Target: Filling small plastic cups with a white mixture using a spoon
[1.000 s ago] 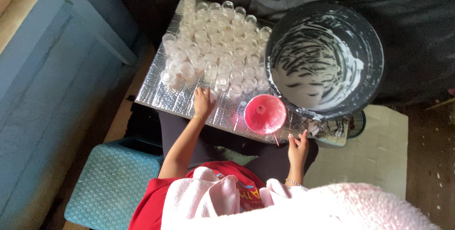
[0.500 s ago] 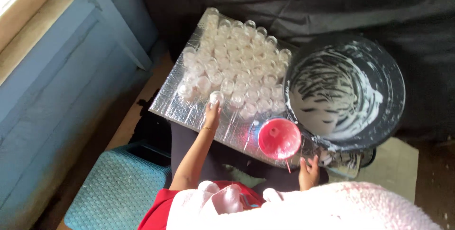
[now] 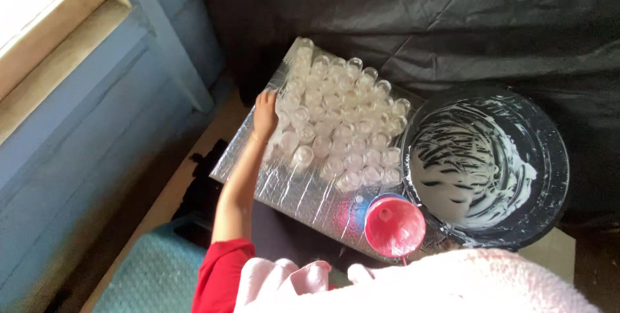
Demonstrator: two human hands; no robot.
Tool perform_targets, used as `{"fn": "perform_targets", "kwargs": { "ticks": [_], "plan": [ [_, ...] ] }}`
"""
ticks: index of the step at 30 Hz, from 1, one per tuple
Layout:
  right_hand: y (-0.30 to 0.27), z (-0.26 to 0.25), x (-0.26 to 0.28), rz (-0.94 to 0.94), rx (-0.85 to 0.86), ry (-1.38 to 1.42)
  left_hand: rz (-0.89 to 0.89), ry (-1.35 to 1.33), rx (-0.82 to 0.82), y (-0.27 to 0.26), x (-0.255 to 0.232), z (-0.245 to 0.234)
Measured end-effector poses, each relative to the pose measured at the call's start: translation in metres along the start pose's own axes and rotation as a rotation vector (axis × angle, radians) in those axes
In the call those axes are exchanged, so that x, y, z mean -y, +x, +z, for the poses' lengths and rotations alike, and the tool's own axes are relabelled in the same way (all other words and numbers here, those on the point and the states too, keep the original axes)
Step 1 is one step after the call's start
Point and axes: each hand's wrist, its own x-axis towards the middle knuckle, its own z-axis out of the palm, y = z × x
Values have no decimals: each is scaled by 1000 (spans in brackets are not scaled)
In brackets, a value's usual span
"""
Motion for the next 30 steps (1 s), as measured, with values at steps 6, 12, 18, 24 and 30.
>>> {"fn": "perform_targets", "kwargs": {
  "ticks": [6, 12, 18, 24, 30],
  "plan": [
    [-4, -4, 73, -19, -2, -21, -11, 354, 468, 69, 57, 92],
    [13, -24, 110, -45, 35, -53, -180, 103, 418, 76, 66, 81],
    [27, -16, 63, -44, 94, -20, 5, 227, 397, 50, 57, 12],
    [41, -30, -5, -40, 118, 31, 224, 311, 324, 16, -12, -107],
    [5, -49, -34, 15, 86, 57, 466, -9, 574, -71, -99, -149]
  ]
}}
